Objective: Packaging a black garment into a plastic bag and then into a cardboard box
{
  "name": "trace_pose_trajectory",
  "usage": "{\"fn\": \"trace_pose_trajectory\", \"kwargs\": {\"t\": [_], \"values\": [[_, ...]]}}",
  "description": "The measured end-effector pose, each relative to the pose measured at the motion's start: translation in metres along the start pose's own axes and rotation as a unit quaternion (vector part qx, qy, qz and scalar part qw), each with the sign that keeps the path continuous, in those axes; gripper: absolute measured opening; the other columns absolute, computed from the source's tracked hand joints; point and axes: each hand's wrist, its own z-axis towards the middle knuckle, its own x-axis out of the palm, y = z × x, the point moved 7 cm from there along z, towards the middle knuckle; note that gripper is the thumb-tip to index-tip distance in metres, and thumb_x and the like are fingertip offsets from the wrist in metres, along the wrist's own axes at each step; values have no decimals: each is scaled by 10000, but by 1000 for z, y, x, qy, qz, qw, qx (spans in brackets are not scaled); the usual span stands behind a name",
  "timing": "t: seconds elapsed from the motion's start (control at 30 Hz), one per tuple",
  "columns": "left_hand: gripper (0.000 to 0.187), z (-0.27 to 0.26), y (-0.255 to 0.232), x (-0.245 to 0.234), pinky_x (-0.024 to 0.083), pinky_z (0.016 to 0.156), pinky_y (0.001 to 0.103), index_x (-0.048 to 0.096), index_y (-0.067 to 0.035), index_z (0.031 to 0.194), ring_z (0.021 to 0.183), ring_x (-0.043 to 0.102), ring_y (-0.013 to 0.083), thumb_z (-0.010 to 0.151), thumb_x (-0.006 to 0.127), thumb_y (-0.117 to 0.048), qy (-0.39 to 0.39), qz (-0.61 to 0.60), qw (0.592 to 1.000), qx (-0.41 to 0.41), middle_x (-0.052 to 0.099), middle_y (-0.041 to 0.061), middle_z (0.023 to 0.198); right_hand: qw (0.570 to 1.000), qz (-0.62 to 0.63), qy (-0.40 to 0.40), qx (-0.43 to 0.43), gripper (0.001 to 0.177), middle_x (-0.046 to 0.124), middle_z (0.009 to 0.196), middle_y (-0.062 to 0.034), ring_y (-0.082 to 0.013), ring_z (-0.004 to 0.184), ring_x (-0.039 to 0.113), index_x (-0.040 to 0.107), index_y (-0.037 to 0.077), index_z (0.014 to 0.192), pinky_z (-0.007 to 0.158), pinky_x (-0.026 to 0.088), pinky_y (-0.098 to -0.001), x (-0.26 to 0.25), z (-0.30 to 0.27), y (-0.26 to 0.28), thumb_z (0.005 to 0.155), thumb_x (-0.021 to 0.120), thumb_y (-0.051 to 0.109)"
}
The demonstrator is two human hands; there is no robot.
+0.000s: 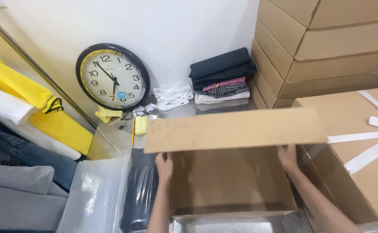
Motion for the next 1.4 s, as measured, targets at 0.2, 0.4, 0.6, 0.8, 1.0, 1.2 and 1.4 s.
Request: {"fn": "trace_pose_trajectory", "kwargs": {"t": [0.2, 0.4, 0.6, 0.8, 1.0, 1.2, 1.4], "values": [[657, -72, -161, -72, 479, 1168, 578, 551, -59, 1593, 1456, 505, 436, 947, 636, 23, 27, -34, 990, 136, 599, 267, 1549, 964, 87, -73, -241, 783, 219, 1769, -304, -422, 1610, 175, 220, -64, 1710, 1315, 224, -585, -81, -88, 178, 1174, 482, 442], [737, -128, -229, -112, 416, 1281, 366, 513, -66, 1586, 1492, 568, 284, 873, 435, 104, 133, -41, 953, 268, 607, 125, 1576, 965, 48, 37, -253, 587, 503, 1641, -225, -302, 1624, 395, 561, -41, 1500, 1363, 328, -426, -118, -134, 215, 961, 378, -186], [497, -165, -179, -111, 451, 1166, 373, 864, -220, 1186, 1436, 637, 265, 870, 482, -186, 170, 153, 966, 117, 699, 126, 1495, 989, 42, 134, -50, 409, 677, 1532, -210, -266, 1520, 576, 765, -25, 1123, 1173, 494, -362, -120, -172, 156, 991, 379, 3], [453, -172, -17, -80, 334, 1284, 364, 871, -84, 1099, 1579, 460, 263, 897, 483, -198, 203, 186, 961, 14, 589, 200, 1567, 986, -47, 149, 52, 499, 675, 1542, -151, -250, 1478, 549, 813, 32, 1231, 1306, 287, -373, -103, -198, 24, 945, 407, 75], [233, -197, 23, -74, 476, 863, 368, 792, -96, 854, 964, 672, 229, 813, 620, -248, 128, 87, 978, -140, 786, 58, 947, 935, 215, 105, 260, 393, 726, 1085, -205, -383, 938, 677, 711, 75, 1220, 713, 556, -595, -80, -219, -41, 976, 419, 170], [183, -194, 21, -67, 413, 864, 328, 721, -100, 825, 949, 646, 197, 815, 668, -274, 101, -77, 983, -133, 720, 37, 894, 917, 277, 118, 261, 389, 770, 1025, -199, -381, 867, 708, 727, 18, 1114, 744, 539, -470, -84, -200, -35, 899, 520, 267], [283, -203, -69, -91, 432, 1049, 280, 794, -79, 1109, 1206, 692, 186, 914, 614, -179, 112, -198, 974, 0, 799, 69, 1204, 959, 220, 104, 149, 473, 706, 1499, -143, -324, 1316, 610, 759, 45, 1266, 1037, 474, -459, -118, -209, 84, 1005, 381, 159]]}}
